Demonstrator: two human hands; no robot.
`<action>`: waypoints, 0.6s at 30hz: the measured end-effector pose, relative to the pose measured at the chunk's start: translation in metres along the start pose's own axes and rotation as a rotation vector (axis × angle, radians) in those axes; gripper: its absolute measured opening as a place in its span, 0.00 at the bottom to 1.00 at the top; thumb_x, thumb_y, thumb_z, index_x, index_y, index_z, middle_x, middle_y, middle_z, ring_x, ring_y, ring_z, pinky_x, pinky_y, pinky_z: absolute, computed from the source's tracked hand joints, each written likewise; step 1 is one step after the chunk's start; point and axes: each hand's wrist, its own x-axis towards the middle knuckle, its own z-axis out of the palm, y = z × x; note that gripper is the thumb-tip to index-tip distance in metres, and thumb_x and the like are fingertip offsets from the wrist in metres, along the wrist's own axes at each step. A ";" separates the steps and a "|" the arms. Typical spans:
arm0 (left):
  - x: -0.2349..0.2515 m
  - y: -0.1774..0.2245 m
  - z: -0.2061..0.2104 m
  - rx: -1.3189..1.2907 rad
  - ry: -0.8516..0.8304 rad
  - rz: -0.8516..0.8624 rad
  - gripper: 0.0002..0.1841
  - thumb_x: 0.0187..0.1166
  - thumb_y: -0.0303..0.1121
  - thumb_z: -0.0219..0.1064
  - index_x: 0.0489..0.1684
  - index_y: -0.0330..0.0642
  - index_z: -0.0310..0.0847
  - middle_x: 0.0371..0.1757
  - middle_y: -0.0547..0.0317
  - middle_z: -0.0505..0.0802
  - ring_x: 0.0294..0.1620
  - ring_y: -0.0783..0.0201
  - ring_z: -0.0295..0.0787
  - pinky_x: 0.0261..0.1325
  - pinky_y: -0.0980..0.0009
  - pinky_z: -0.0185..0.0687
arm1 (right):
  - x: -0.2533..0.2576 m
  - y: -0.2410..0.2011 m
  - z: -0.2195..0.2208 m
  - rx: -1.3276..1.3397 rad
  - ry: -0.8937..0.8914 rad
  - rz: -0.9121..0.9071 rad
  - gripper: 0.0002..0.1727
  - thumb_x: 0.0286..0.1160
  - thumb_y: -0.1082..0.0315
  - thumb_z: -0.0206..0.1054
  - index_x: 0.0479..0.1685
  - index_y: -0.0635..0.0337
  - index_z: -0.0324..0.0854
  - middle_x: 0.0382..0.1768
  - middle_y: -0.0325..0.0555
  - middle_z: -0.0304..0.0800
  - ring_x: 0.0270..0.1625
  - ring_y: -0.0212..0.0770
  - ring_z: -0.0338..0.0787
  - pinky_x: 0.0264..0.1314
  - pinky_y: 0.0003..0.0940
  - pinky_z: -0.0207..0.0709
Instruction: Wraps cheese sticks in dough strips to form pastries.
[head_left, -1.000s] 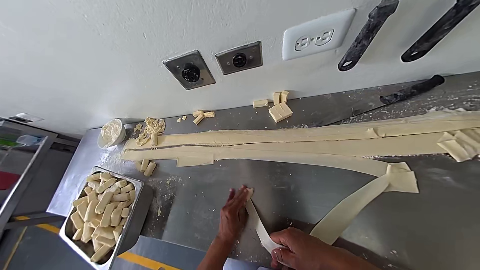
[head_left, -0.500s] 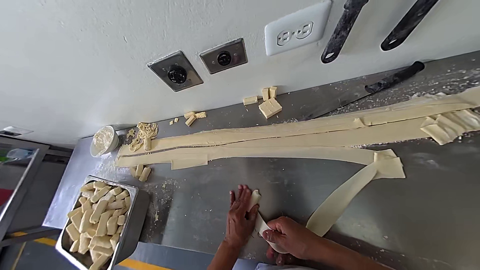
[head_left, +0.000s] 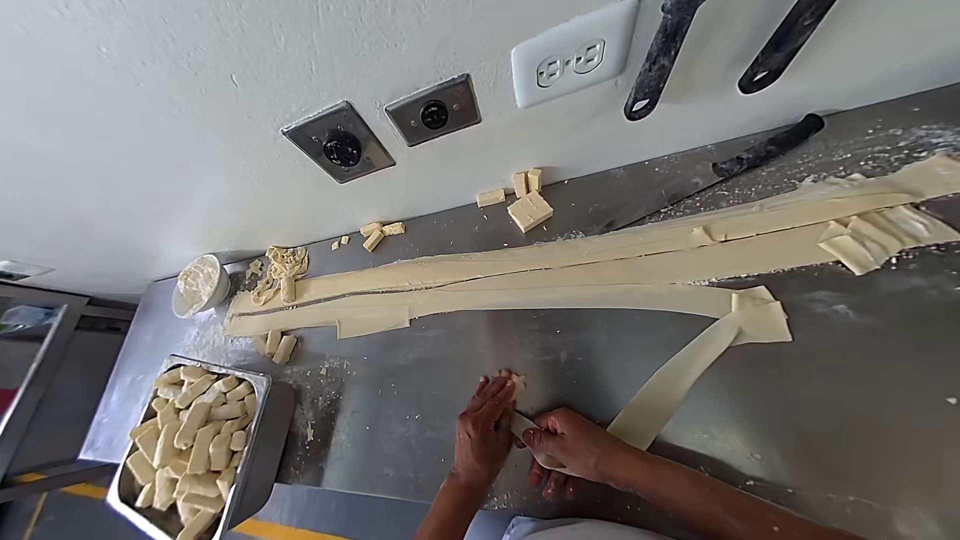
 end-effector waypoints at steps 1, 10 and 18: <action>0.000 -0.001 0.000 0.014 0.006 0.016 0.14 0.72 0.19 0.63 0.50 0.25 0.91 0.58 0.35 0.94 0.64 0.37 0.90 0.74 0.47 0.80 | 0.001 -0.002 -0.001 0.019 0.005 0.004 0.16 0.96 0.57 0.48 0.58 0.59 0.77 0.34 0.41 0.95 0.28 0.34 0.95 0.30 0.28 0.87; 0.000 0.034 -0.017 -0.175 -0.075 -0.346 0.13 0.79 0.20 0.60 0.54 0.25 0.89 0.59 0.39 0.94 0.64 0.51 0.93 0.72 0.60 0.84 | 0.013 -0.024 -0.006 -0.102 0.021 0.031 0.18 0.95 0.54 0.52 0.57 0.59 0.78 0.42 0.40 0.94 0.30 0.34 0.93 0.32 0.29 0.86; 0.048 0.031 -0.078 -0.914 -0.386 -0.921 0.28 0.68 0.16 0.70 0.71 0.26 0.72 0.56 0.54 0.94 0.54 0.66 0.93 0.61 0.68 0.88 | -0.002 -0.058 -0.009 -0.829 0.082 -0.274 0.26 0.87 0.49 0.63 0.47 0.71 0.85 0.47 0.63 0.87 0.54 0.57 0.86 0.62 0.56 0.75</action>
